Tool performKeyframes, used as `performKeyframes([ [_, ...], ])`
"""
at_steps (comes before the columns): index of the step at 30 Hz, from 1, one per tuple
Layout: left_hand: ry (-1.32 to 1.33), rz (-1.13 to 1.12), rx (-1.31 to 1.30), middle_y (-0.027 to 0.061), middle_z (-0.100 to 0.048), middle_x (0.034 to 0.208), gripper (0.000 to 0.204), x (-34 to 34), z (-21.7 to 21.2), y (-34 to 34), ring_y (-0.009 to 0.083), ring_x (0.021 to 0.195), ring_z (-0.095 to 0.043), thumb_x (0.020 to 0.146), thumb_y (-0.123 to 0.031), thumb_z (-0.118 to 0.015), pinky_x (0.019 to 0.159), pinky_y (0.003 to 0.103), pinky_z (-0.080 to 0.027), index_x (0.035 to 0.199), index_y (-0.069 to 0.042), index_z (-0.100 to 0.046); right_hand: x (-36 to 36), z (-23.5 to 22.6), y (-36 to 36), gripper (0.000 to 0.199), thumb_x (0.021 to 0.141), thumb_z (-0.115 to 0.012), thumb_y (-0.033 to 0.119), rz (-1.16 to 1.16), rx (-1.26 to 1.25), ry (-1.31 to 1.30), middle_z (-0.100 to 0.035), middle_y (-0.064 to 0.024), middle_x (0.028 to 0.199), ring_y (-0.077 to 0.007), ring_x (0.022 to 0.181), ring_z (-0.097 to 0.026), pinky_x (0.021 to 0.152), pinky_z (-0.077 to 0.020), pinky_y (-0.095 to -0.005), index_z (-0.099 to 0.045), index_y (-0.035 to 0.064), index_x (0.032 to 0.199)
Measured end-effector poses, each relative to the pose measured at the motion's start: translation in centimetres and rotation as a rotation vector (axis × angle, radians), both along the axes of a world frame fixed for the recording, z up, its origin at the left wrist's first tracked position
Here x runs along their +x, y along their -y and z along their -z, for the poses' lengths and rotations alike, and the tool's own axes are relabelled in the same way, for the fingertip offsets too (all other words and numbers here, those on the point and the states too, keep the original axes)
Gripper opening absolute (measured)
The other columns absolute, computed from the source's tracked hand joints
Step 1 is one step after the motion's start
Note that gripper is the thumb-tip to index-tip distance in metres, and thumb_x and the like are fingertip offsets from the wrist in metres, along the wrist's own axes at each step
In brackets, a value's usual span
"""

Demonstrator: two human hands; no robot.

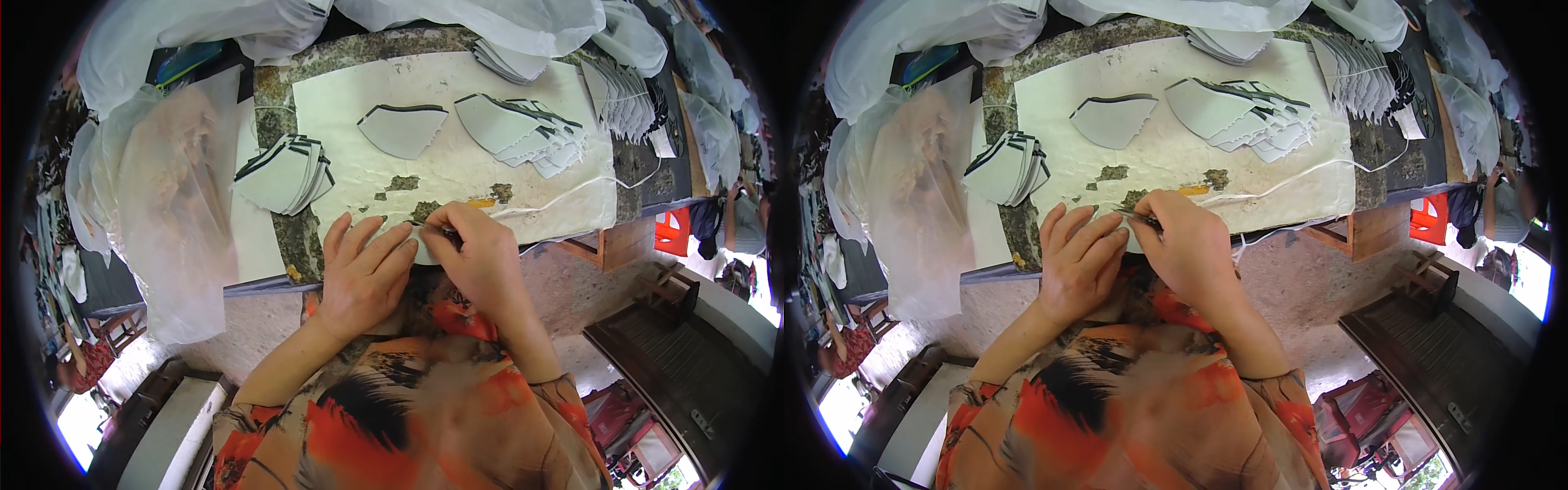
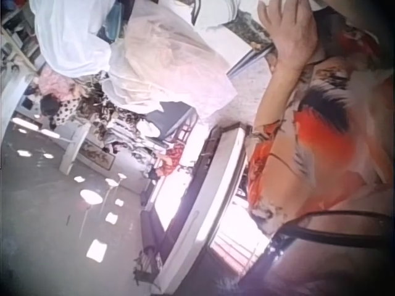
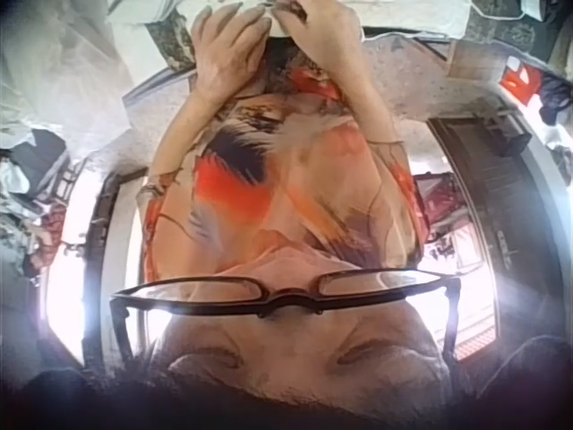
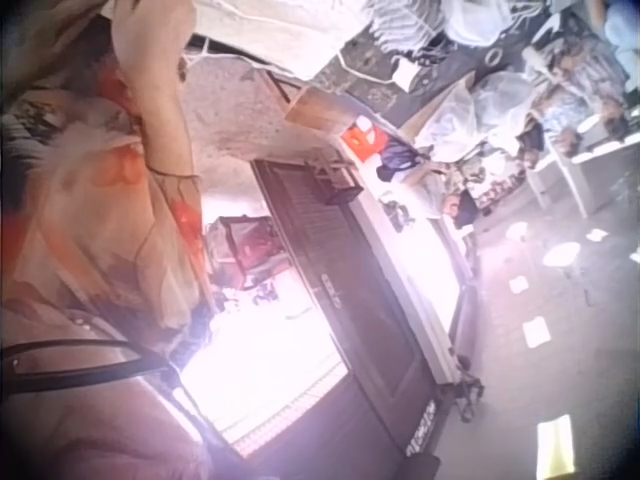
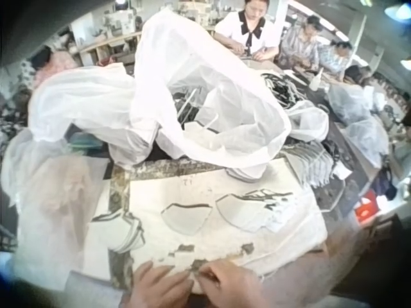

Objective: Trimming excess material from shoe upper components using a small blade at a workbench.

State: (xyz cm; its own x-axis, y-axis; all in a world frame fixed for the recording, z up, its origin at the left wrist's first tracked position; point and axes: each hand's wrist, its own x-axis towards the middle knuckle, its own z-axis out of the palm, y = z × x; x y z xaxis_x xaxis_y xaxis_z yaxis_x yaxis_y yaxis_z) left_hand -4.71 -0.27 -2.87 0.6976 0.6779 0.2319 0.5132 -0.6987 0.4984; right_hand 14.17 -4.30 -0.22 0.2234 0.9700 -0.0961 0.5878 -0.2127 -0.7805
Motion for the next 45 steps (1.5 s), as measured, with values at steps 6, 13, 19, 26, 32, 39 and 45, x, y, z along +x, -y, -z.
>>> performKeyframes([
  [6, -0.012, 0.006, -0.014, 0.0017, -0.070, 0.125, 0.026, 0.1, -0.2, 0.0, 0.0291, 0.122, -0.056, 0.086, -0.014, -0.075, 0.116, 0.052, -0.033, 0.111, -0.013, -0.075, 1.5, -0.3, 0.2, 0.012, 0.089, -0.073, 0.012, 0.070, -0.089, -0.002, -0.066, -0.0117, 0.081, -0.0261, 0.070, -0.064, 0.065, -0.0503, -0.0352, -0.066, 0.0026, 0.093],
  [13, -0.038, -0.022, -0.020, 0.0023, -0.069, 0.123, 0.038, 0.6, -0.6, 0.1, 0.0293, 0.120, -0.055, 0.087, -0.013, -0.073, 0.116, 0.052, -0.032, 0.125, -0.015, -0.072, 1.8, -0.2, 0.1, 0.012, 0.090, -0.071, 0.012, 0.067, -0.083, -0.035, -0.066, -0.0117, 0.082, -0.0263, 0.070, -0.064, 0.065, -0.0503, -0.0348, -0.065, 0.0017, 0.093],
  [19, -0.077, -0.010, -0.033, 0.0024, -0.068, 0.122, 0.040, 0.8, -1.1, 0.0, 0.0296, 0.119, -0.054, 0.087, -0.012, -0.072, 0.116, 0.053, -0.032, 0.127, -0.015, -0.071, 2.4, 0.2, 0.0, 0.010, 0.089, -0.070, 0.011, 0.069, -0.028, 0.015, -0.067, -0.0129, 0.085, -0.0310, 0.075, -0.066, 0.067, -0.0516, -0.0386, -0.065, 0.0036, 0.094],
  [26, -0.133, -0.001, -0.064, 0.0033, -0.064, 0.122, 0.043, 1.1, -1.6, 0.1, 0.0302, 0.121, -0.052, 0.088, -0.011, -0.070, 0.116, 0.055, -0.031, 0.131, -0.015, -0.068, 2.9, 0.1, -0.3, 0.010, 0.088, -0.070, 0.011, 0.073, -0.026, 0.007, -0.069, -0.0139, 0.088, -0.0352, 0.080, -0.068, 0.069, -0.0533, -0.0410, -0.065, 0.0048, 0.094],
  [32, -0.168, 0.017, -0.052, 0.0031, -0.059, 0.120, 0.055, 1.4, -2.0, 0.2, 0.0304, 0.120, -0.050, 0.080, -0.007, -0.069, 0.114, 0.059, -0.030, 0.135, -0.015, -0.064, 3.2, 0.3, -0.5, 0.015, 0.089, -0.072, 0.013, 0.122, -0.034, -0.029, -0.068, -0.0125, 0.084, -0.0229, 0.074, -0.065, 0.069, -0.0514, -0.0334, -0.066, 0.0007, 0.096],
  [39, -0.231, 0.035, -0.069, 0.0055, -0.054, 0.107, 0.062, 2.8, -3.4, -0.3, 0.0306, 0.113, -0.050, 0.078, -0.008, -0.070, 0.112, 0.060, -0.031, 0.139, -0.016, -0.062, 3.5, 0.2, -0.7, 0.016, 0.090, -0.072, 0.013, 0.174, -0.078, -0.046, -0.068, -0.0117, 0.082, -0.0182, 0.071, -0.065, 0.068, -0.0513, -0.0317, -0.066, -0.0009, 0.095],
  [45, -0.247, 0.033, -0.088, 0.0068, -0.054, 0.105, 0.062, 3.1, -3.3, -0.4, 0.0321, 0.111, -0.049, 0.077, -0.010, -0.071, 0.111, 0.060, -0.031, 0.139, -0.017, -0.063, 3.3, 0.5, -0.8, 0.016, 0.089, -0.072, 0.014, 0.196, -0.072, -0.026, -0.068, -0.0118, 0.081, -0.0186, 0.071, -0.065, 0.068, -0.0519, -0.0319, -0.066, -0.0010, 0.094],
])
